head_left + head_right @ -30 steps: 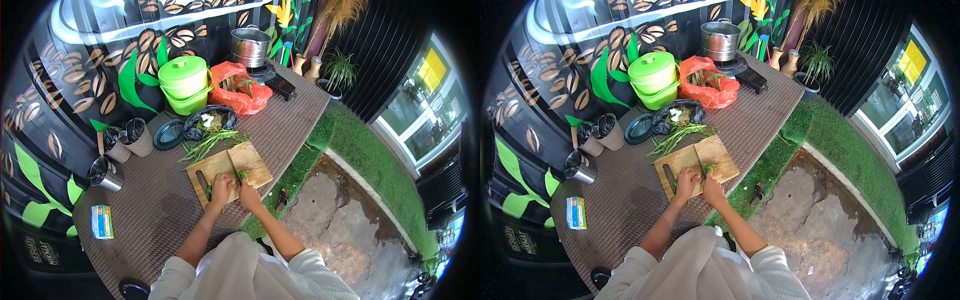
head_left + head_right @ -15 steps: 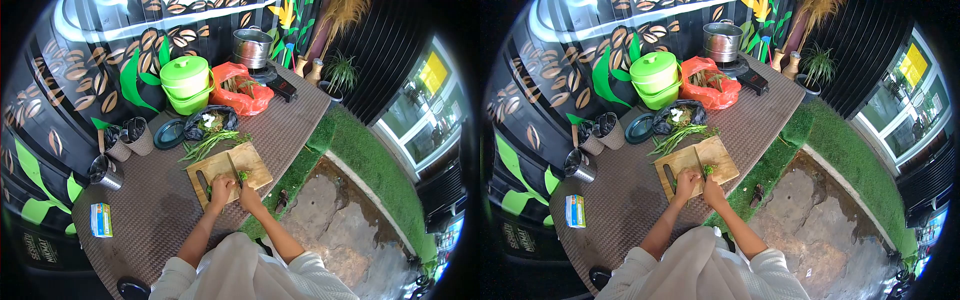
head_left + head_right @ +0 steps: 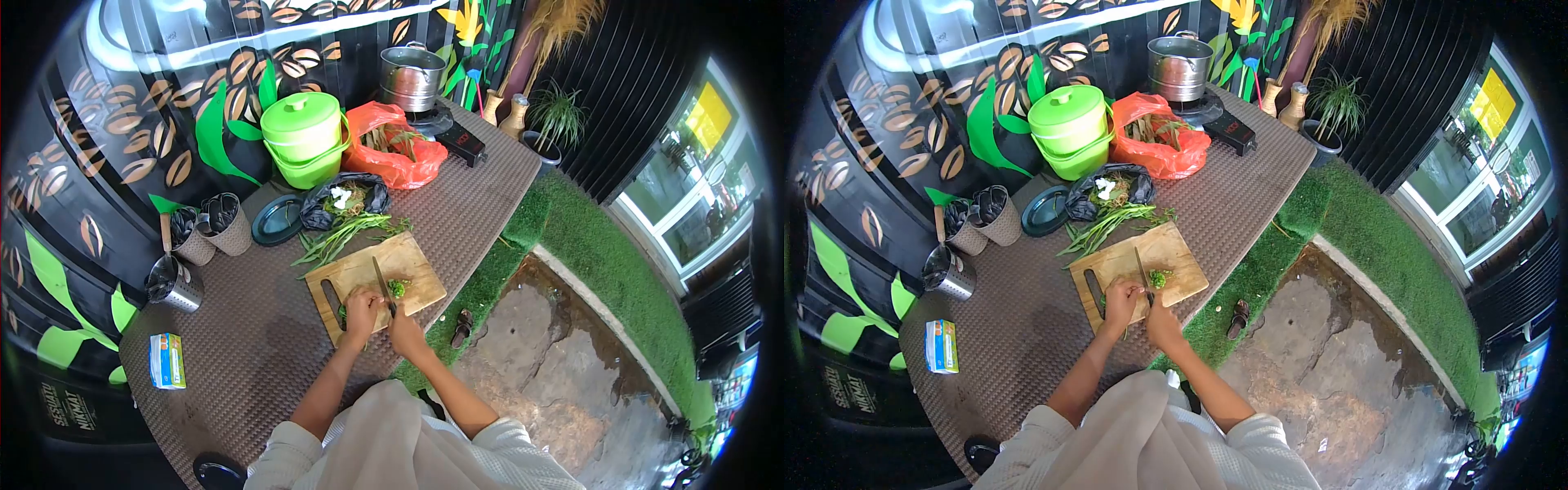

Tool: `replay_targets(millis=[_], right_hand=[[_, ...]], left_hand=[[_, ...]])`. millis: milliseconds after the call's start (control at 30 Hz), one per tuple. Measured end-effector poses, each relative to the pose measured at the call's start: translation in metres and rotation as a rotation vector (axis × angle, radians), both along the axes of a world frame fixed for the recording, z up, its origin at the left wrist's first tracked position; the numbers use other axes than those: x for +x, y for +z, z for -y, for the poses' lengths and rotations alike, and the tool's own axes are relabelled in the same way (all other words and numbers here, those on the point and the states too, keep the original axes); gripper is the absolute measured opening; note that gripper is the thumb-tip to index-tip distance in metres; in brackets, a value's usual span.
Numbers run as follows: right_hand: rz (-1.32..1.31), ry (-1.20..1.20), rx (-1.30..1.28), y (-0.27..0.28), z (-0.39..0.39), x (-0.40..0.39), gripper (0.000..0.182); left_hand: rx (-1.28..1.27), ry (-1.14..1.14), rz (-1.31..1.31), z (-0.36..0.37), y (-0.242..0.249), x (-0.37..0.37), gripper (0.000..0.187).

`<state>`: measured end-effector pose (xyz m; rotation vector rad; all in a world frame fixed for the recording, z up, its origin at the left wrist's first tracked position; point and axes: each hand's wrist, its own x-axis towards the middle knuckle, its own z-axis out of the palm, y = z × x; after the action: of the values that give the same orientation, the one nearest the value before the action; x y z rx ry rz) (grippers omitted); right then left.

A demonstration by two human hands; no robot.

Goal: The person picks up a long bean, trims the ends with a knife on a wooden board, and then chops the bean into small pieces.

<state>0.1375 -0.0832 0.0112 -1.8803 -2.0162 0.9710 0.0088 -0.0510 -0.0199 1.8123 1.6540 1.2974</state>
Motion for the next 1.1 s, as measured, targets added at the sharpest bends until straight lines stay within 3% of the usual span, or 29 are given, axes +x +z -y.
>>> replay_targets(millis=[200,267,367,533,767,833,867,933,1100], right_hand=[[0.103,-0.048,-0.008,-0.007,0.006,-0.009,0.039],[0.08,-0.146,-0.004,-0.012,-0.003,-0.006,0.03],[0.037,-0.147,0.058,-0.018,-0.012,0.006,0.028],[-0.105,-0.077,0.136,-0.011,-0.004,0.018,0.027],[-0.18,-0.008,0.155,-0.01,0.014,0.013,0.026],[-0.162,-0.008,0.131,-0.012,0.014,0.015,0.026],[-0.144,-0.009,0.108,-0.013,0.013,0.016,0.026],[-0.14,-0.008,0.112,-0.012,0.012,0.015,0.026],[-0.132,0.011,0.168,-0.016,0.012,0.016,0.026]], left_hand=[[-0.037,-0.004,0.032,0.0,-0.001,0.001,0.007],[-0.003,-0.01,0.022,0.001,-0.001,0.001,0.007],[0.112,0.014,-0.18,-0.002,-0.008,-0.002,0.007],[-0.271,-0.126,-0.001,-0.01,0.018,-0.008,0.016],[-0.185,-0.215,0.063,-0.007,0.037,-0.046,0.02],[-0.326,-0.462,-0.048,-0.002,0.048,-0.058,0.024],[-0.325,-0.459,-0.048,0.002,0.052,-0.061,0.024],[-0.382,-0.624,-0.298,0.009,0.061,-0.066,0.027],[-0.455,-0.705,-0.502,0.023,0.058,-0.052,0.022]])
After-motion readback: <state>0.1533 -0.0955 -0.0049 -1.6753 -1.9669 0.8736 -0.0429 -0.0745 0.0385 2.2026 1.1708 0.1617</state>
